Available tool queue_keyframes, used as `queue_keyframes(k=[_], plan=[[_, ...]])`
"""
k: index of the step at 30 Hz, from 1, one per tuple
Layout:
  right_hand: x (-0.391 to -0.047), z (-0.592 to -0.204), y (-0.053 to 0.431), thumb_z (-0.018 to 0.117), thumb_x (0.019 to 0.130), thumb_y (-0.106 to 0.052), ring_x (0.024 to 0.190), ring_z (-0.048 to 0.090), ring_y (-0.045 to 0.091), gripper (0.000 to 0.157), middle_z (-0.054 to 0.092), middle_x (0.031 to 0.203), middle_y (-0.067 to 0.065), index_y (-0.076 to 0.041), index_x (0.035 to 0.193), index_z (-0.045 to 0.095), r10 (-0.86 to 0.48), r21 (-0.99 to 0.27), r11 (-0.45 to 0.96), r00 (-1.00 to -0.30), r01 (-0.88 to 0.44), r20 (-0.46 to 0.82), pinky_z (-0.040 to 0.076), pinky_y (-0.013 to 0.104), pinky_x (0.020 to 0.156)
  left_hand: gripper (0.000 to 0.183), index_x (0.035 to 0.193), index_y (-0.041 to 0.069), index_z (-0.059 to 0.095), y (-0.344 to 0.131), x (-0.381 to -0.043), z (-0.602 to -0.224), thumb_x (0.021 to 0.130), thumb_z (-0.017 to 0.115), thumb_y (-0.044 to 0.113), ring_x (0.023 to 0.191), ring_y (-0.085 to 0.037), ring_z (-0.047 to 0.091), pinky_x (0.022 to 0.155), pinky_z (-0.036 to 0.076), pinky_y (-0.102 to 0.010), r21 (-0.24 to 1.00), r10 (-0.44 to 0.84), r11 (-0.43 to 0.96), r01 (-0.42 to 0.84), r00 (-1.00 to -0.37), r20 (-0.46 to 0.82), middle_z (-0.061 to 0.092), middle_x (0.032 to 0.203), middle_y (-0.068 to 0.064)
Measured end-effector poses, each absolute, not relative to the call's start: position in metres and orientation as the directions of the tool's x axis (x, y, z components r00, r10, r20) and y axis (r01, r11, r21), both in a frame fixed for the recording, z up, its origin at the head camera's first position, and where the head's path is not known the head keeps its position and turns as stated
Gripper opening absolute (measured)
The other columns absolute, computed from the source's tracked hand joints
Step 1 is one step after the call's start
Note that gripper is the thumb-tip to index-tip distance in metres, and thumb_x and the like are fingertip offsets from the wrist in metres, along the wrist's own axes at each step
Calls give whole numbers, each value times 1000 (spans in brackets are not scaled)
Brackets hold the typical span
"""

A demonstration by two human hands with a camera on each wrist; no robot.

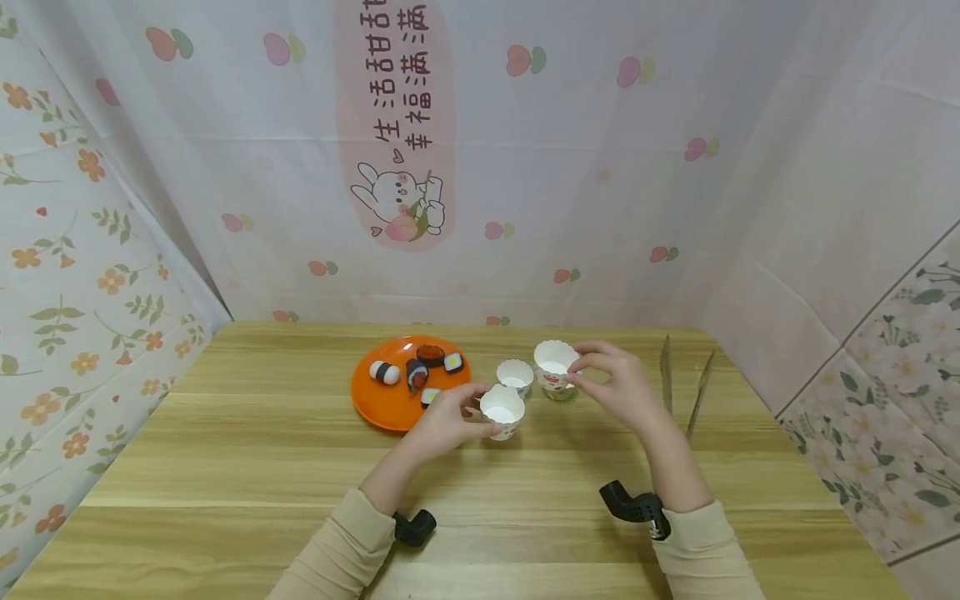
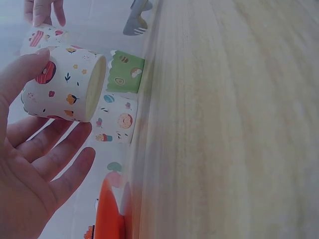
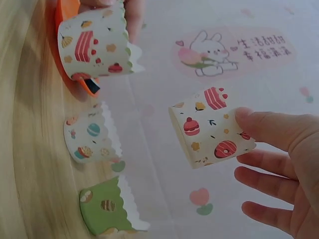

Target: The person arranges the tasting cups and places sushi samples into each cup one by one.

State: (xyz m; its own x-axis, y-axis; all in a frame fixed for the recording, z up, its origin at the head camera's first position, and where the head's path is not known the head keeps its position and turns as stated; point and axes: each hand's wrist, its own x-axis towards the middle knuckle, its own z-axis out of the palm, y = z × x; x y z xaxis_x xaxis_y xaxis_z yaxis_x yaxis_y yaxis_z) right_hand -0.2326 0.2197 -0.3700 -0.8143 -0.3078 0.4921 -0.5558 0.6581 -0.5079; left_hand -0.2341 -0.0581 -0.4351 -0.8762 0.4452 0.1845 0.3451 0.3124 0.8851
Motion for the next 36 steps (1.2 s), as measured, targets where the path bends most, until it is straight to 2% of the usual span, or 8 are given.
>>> queue_keyframes(k=[9, 15, 20, 25, 32, 36], plan=[[-240, -375, 241, 77, 82, -16, 103, 60, 38, 8, 63, 117, 16, -9, 85, 73, -220, -486, 729, -838, -481, 500, 56, 46, 66, 59, 130, 5, 57, -59, -233, -434, 79, 81, 24, 100, -21, 58, 85, 50, -34, 877, 448, 332, 347, -876, 177, 62, 114, -1], [-244, -378, 252, 76, 83, -12, 109, 56, 41, 8, 61, 118, 19, -5, 86, 73, -178, -502, 737, -847, -453, 502, 55, 51, 71, 60, 130, 5, 57, -60, -233, -434, 79, 81, 24, 100, -21, 58, 85, 50, -34, 876, 455, 330, 353, -872, 180, 62, 114, -1], [-246, -381, 259, 75, 85, -16, 111, 55, 41, 12, 59, 122, 18, -5, 88, 73, -146, -516, 755, -870, -405, 470, 53, 53, 75, 59, 129, 4, 57, -60, -234, -434, 79, 81, 25, 100, -24, 57, 86, 49, -37, 878, 457, 319, 357, -870, 188, 62, 114, -2], [-248, -385, 264, 74, 86, -16, 111, 54, 41, 14, 59, 121, 19, -3, 89, 72, -125, -527, 754, -873, -392, 471, 53, 53, 74, 58, 129, 6, 58, -61, -234, -434, 79, 81, 25, 100, -21, 58, 87, 50, -37, 878, 459, 320, 357, -869, 186, 63, 113, 0], [-251, -390, 270, 74, 85, -16, 115, 51, 41, 16, 59, 120, 19, -1, 89, 73, -87, -533, 766, -880, -358, 467, 45, 58, 89, 60, 130, 7, 57, -61, -233, -433, 78, 81, 25, 100, -20, 59, 86, 50, -35, 877, 456, 327, 351, -872, 179, 62, 114, 1], [-252, -394, 274, 74, 86, -16, 115, 50, 42, 17, 59, 120, 20, 0, 89, 73, -81, -531, 773, -884, -348, 461, 43, 59, 90, 61, 131, 6, 56, -61, -233, -433, 78, 81, 24, 100, -20, 59, 85, 51, -34, 881, 453, 327, 343, -875, 172, 62, 115, 0]])
